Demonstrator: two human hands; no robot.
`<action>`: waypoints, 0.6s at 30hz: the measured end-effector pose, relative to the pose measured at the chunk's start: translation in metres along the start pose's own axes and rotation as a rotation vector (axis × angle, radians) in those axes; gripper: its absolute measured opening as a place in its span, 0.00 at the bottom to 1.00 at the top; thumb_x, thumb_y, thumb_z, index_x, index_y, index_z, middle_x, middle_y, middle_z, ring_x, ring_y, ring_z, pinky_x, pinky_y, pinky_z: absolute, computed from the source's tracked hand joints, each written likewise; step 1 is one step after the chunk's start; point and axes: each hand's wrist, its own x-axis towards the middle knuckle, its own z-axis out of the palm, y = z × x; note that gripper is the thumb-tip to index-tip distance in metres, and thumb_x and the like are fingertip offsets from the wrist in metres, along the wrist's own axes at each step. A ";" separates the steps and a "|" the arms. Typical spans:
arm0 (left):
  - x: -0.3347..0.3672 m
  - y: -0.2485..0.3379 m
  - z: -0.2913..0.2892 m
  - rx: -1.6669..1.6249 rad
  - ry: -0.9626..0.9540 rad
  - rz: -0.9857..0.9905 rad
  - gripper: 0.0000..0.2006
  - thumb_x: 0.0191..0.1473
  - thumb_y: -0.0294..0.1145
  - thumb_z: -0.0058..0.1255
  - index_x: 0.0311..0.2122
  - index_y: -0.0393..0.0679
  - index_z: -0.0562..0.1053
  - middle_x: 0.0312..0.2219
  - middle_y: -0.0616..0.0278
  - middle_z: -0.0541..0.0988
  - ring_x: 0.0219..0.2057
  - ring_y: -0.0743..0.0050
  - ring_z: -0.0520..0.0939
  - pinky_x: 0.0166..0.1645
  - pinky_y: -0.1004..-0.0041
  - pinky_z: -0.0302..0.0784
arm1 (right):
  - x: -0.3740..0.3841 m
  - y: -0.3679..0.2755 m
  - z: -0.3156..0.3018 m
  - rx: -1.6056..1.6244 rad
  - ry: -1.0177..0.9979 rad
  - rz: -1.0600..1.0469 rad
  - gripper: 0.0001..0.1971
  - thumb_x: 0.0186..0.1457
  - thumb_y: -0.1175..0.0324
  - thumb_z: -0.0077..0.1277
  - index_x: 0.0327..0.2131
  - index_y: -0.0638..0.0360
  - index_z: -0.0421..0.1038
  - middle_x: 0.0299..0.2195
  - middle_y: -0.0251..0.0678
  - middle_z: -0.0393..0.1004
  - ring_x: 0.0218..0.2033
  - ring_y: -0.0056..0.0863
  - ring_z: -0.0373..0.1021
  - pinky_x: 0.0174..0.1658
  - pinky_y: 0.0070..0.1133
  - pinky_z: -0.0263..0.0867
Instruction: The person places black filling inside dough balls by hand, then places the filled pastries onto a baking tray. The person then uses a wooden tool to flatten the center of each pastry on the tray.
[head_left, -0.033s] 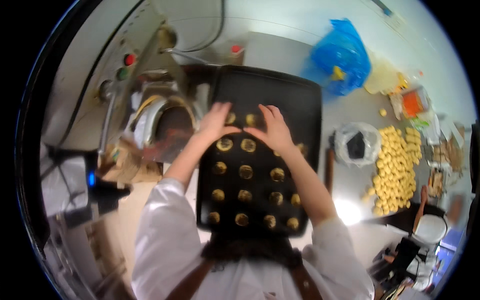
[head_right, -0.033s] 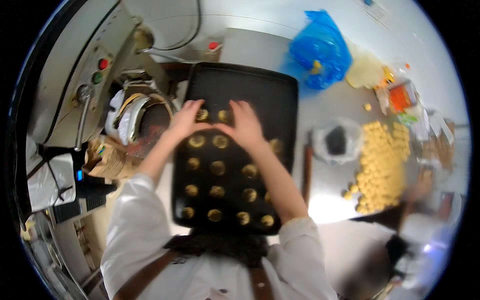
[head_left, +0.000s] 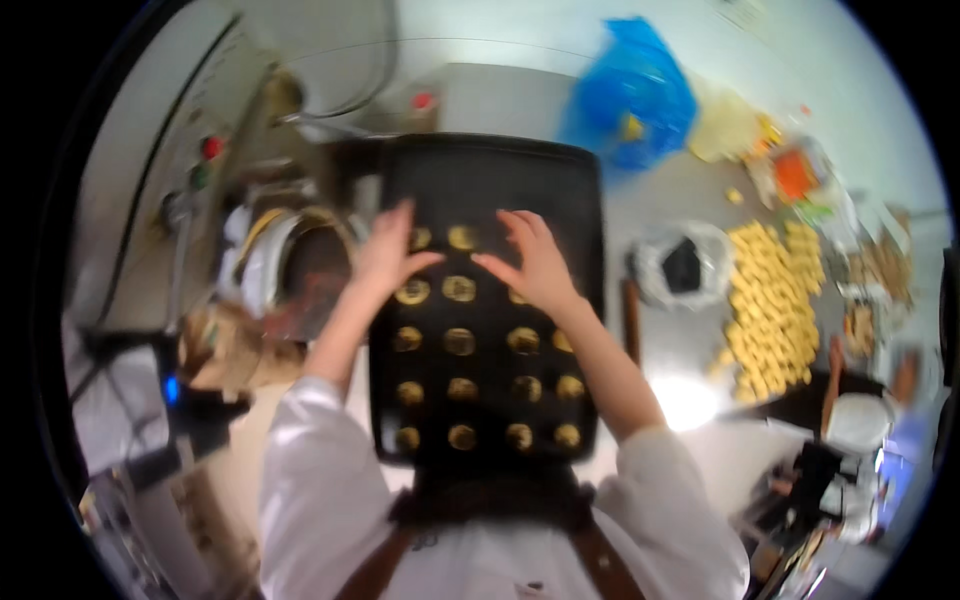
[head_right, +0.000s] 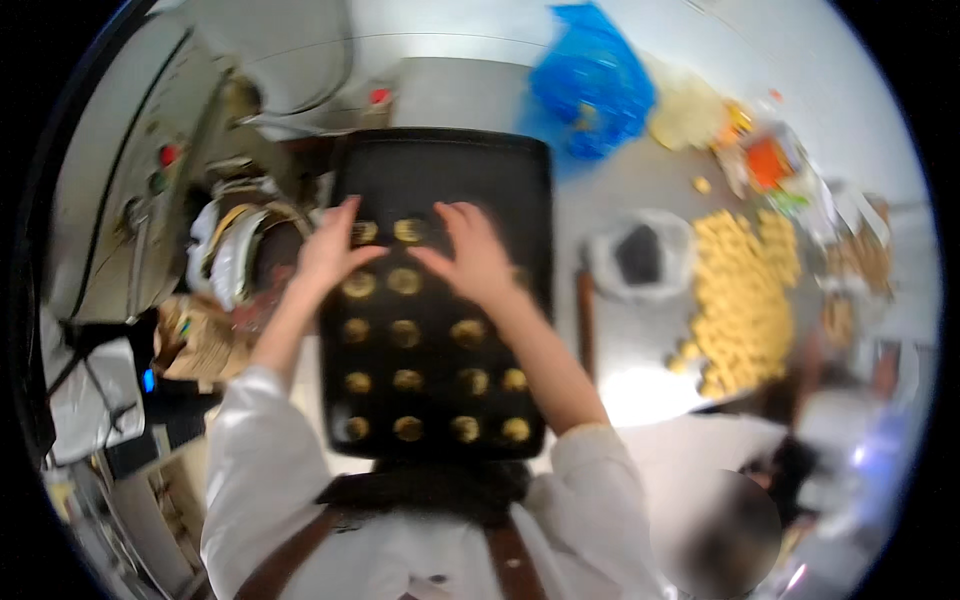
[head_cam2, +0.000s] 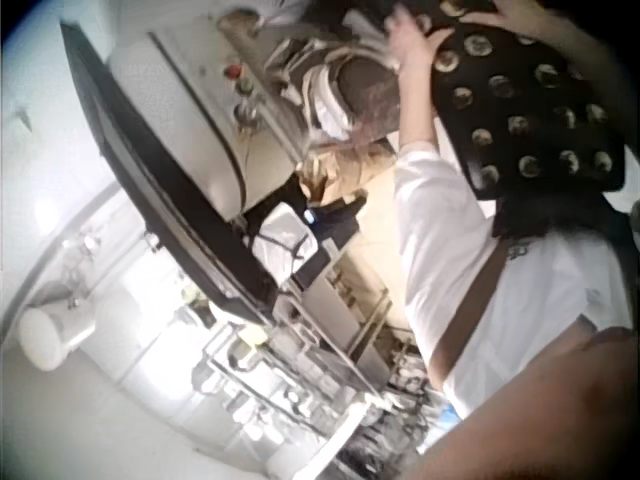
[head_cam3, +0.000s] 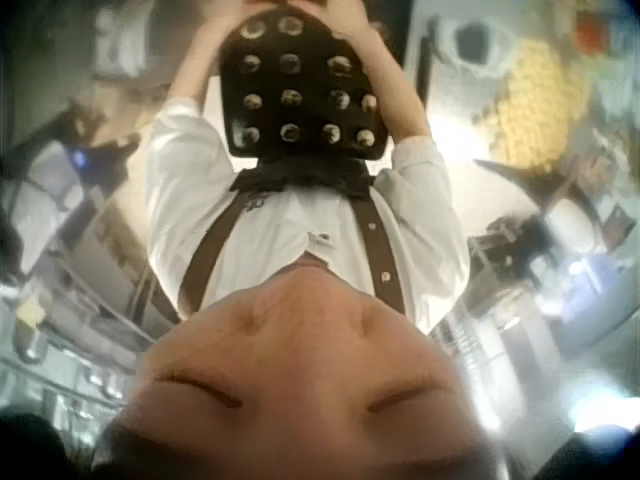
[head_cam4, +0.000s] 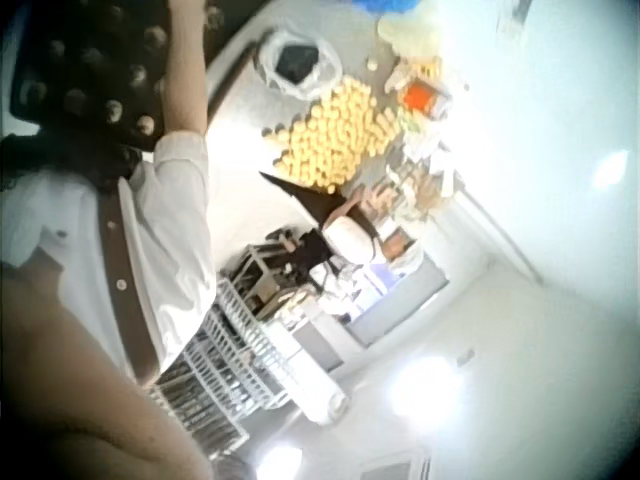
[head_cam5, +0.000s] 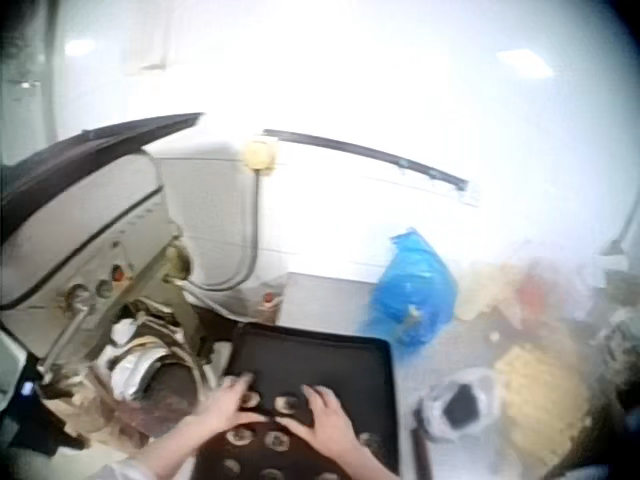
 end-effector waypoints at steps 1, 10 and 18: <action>-0.004 0.011 -0.007 0.025 0.004 -0.062 0.41 0.47 0.46 0.68 0.62 0.41 0.62 0.52 0.46 0.72 0.48 0.42 0.78 0.49 0.56 0.77 | -0.013 -0.005 -0.030 0.059 0.008 0.039 0.30 0.53 0.54 0.63 0.55 0.60 0.68 0.52 0.47 0.68 0.48 0.43 0.70 0.50 0.33 0.69; -0.015 0.192 0.008 -0.424 0.068 0.075 0.23 0.57 0.32 0.60 0.56 0.40 0.71 0.40 0.59 0.80 0.24 0.78 0.75 0.33 0.77 0.73 | -0.252 0.174 -0.247 -0.275 0.506 0.506 0.15 0.56 0.68 0.59 0.47 0.55 0.74 0.38 0.36 0.77 0.29 0.27 0.73 0.32 0.22 0.71; -0.051 0.396 0.126 -0.519 -0.280 0.204 0.13 0.60 0.36 0.57 0.45 0.40 0.77 0.34 0.56 0.81 0.26 0.69 0.82 0.33 0.73 0.77 | -0.345 0.254 -0.334 -0.424 -0.201 0.178 0.18 0.59 0.64 0.54 0.53 0.43 0.72 0.52 0.34 0.72 0.44 0.40 0.74 0.43 0.33 0.73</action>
